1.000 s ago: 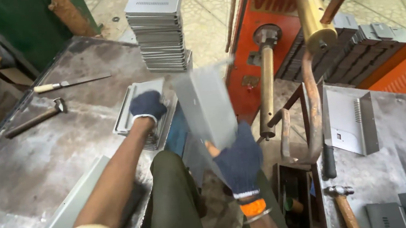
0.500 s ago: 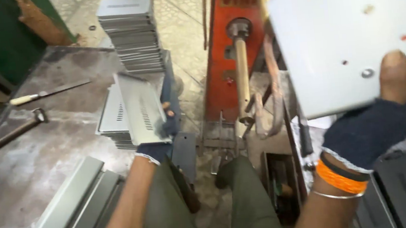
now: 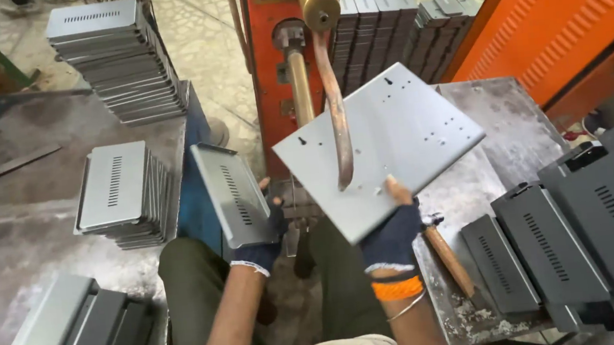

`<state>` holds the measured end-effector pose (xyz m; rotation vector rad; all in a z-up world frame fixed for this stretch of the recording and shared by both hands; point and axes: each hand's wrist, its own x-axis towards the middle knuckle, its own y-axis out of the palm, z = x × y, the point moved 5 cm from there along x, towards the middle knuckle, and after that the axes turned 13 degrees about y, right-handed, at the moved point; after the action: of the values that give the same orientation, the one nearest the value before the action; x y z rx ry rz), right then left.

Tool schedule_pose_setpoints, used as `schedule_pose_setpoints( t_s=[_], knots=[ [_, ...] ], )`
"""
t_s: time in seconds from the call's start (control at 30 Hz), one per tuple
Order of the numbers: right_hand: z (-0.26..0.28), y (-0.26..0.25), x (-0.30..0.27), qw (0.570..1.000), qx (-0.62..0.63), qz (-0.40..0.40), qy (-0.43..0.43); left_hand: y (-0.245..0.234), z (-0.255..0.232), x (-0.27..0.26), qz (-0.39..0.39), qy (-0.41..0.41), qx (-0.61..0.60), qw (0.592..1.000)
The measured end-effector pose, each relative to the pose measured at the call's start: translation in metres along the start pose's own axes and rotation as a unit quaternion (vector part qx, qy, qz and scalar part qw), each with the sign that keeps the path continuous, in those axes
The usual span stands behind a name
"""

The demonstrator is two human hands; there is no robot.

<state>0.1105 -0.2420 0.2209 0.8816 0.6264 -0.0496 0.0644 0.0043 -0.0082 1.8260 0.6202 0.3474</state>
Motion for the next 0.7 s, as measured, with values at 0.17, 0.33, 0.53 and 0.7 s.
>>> schedule_pose_setpoints(
  t_s=[0.17, 0.33, 0.53, 0.7],
  knots=[
    [-0.013, 0.004, -0.045, 0.989, -0.104, -0.103, -0.029, 0.119, -0.002, -0.100, -0.154, 0.071, 0.068, 0.983],
    [-0.011, -0.011, -0.061, 0.955, -0.295, 0.004, -0.039, 0.099, 0.023, -0.103, -0.271, 0.003, 0.306, 0.913],
    [-0.014, -0.024, -0.046, 0.984, -0.175, 0.041, -0.016, 0.147, 0.014, -0.110, -0.223, -0.007, 0.361, 0.906],
    [-0.021, -0.044, -0.026, 0.984, -0.178, 0.023, 0.005, 0.149, 0.013, -0.105, -0.238, -0.018, 0.386, 0.891]
  ],
)
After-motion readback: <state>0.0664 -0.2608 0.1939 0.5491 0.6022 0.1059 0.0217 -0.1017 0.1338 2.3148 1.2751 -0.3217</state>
